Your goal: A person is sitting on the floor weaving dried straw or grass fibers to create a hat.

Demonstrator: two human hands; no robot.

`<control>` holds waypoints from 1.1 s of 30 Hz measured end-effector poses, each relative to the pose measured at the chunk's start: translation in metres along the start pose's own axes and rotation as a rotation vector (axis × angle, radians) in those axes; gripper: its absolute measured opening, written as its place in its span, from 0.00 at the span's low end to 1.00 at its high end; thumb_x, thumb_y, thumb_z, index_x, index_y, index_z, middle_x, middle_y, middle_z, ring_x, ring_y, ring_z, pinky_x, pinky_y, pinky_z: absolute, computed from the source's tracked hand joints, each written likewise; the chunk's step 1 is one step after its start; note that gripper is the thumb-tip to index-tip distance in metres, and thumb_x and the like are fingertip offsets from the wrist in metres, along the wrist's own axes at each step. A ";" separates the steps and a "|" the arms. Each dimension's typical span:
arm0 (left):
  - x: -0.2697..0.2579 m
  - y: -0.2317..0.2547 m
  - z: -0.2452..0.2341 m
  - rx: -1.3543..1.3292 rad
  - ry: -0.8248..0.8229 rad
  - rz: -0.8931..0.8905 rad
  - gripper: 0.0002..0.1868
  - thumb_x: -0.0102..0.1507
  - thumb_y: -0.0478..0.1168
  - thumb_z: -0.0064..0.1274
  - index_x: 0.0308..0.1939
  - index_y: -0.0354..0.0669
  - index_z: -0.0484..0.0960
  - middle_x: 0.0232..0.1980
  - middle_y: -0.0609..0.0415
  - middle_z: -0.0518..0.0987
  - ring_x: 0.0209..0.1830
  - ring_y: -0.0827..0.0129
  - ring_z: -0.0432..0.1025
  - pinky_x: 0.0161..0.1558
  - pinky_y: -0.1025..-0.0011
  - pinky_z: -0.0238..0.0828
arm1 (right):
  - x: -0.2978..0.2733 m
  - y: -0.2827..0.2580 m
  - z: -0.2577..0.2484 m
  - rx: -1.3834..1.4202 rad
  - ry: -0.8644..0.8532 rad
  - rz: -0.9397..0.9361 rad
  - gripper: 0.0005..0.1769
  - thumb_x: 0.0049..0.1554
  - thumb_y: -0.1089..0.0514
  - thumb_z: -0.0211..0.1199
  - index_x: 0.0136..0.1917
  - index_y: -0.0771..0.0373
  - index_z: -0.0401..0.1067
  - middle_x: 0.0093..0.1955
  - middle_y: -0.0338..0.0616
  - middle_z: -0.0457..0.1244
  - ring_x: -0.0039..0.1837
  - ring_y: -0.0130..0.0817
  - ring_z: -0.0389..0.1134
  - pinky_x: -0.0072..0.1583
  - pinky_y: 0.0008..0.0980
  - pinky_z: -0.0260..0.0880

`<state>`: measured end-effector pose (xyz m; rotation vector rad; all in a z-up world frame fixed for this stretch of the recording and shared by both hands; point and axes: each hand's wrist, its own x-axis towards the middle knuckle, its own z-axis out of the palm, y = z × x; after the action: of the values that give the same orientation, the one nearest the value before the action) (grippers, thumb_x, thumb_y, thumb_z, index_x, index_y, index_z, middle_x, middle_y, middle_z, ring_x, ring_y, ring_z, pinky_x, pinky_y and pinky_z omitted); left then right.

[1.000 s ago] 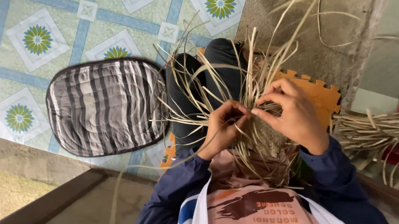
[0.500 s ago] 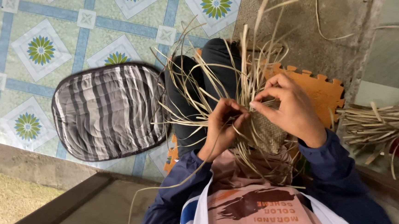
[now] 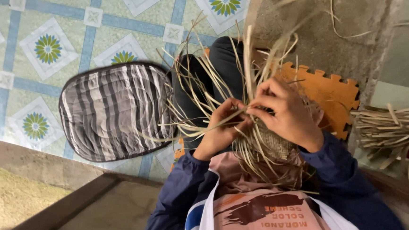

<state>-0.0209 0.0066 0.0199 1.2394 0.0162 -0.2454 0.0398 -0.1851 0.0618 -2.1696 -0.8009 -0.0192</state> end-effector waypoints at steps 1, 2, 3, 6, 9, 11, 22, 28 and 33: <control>-0.001 0.004 0.000 0.023 -0.024 -0.018 0.18 0.60 0.28 0.63 0.51 0.36 0.74 0.33 0.48 0.82 0.36 0.69 0.77 0.43 0.70 0.77 | 0.000 -0.003 0.001 -0.044 0.003 -0.014 0.05 0.53 0.60 0.76 0.42 0.57 0.80 0.49 0.37 0.62 0.45 0.41 0.65 0.50 0.40 0.68; 0.000 0.007 0.000 0.025 -0.029 -0.021 0.18 0.60 0.28 0.63 0.51 0.36 0.74 0.33 0.48 0.82 0.36 0.69 0.77 0.43 0.70 0.77 | -0.004 -0.003 0.004 -0.045 0.007 -0.009 0.05 0.53 0.60 0.76 0.42 0.57 0.80 0.49 0.37 0.62 0.45 0.41 0.65 0.50 0.40 0.68; 0.000 0.010 0.000 0.026 -0.045 -0.042 0.19 0.60 0.28 0.62 0.52 0.38 0.73 0.33 0.47 0.83 0.35 0.68 0.77 0.42 0.70 0.77 | -0.008 -0.002 0.007 -0.138 0.051 -0.045 0.04 0.55 0.57 0.75 0.43 0.54 0.80 0.51 0.35 0.61 0.46 0.39 0.63 0.51 0.39 0.65; 0.000 0.018 0.001 0.019 -0.038 -0.065 0.20 0.60 0.28 0.61 0.53 0.40 0.71 0.34 0.47 0.82 0.35 0.66 0.77 0.42 0.68 0.77 | -0.032 0.000 0.016 -0.322 0.139 -0.104 0.02 0.60 0.50 0.71 0.46 0.45 0.80 0.55 0.33 0.60 0.50 0.38 0.60 0.54 0.41 0.58; -0.001 0.017 -0.002 -0.020 0.008 -0.082 0.20 0.61 0.30 0.61 0.51 0.42 0.68 0.34 0.48 0.81 0.36 0.66 0.77 0.41 0.70 0.77 | -0.074 0.012 0.033 -0.455 0.208 -0.233 0.00 0.62 0.47 0.69 0.47 0.38 0.79 0.56 0.33 0.60 0.52 0.37 0.58 0.56 0.44 0.53; -0.002 0.011 -0.001 -0.055 0.034 -0.100 0.21 0.60 0.31 0.63 0.50 0.43 0.67 0.34 0.49 0.81 0.36 0.68 0.77 0.41 0.73 0.76 | -0.092 0.013 0.038 -0.497 0.228 -0.339 0.02 0.61 0.49 0.69 0.46 0.38 0.79 0.57 0.33 0.60 0.51 0.36 0.57 0.56 0.44 0.51; -0.009 0.036 0.018 0.078 0.002 -0.127 0.23 0.60 0.30 0.62 0.52 0.43 0.66 0.36 0.43 0.83 0.37 0.60 0.80 0.43 0.68 0.79 | -0.087 -0.008 0.028 -0.475 0.158 -0.226 0.06 0.66 0.52 0.62 0.45 0.48 0.76 0.58 0.37 0.60 0.48 0.32 0.53 0.52 0.36 0.51; 0.001 -0.011 0.007 -0.029 0.038 -0.134 0.21 0.61 0.30 0.60 0.50 0.44 0.64 0.35 0.45 0.81 0.35 0.66 0.76 0.39 0.73 0.76 | -0.100 0.008 0.036 -0.204 0.099 -0.113 0.12 0.63 0.56 0.55 0.53 0.50 0.79 0.58 0.34 0.66 0.51 0.34 0.61 0.54 0.38 0.52; 0.000 -0.008 0.007 -0.090 0.005 -0.138 0.23 0.59 0.29 0.61 0.49 0.43 0.64 0.36 0.44 0.81 0.35 0.65 0.77 0.38 0.73 0.76 | -0.077 -0.015 0.009 -0.234 0.085 -0.131 0.17 0.63 0.63 0.54 0.56 0.49 0.81 0.55 0.32 0.69 0.49 0.33 0.62 0.55 0.38 0.51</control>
<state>-0.0233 -0.0020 0.0146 1.1510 0.1159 -0.3582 -0.0323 -0.2133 0.0454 -2.3122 -0.9287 -0.2826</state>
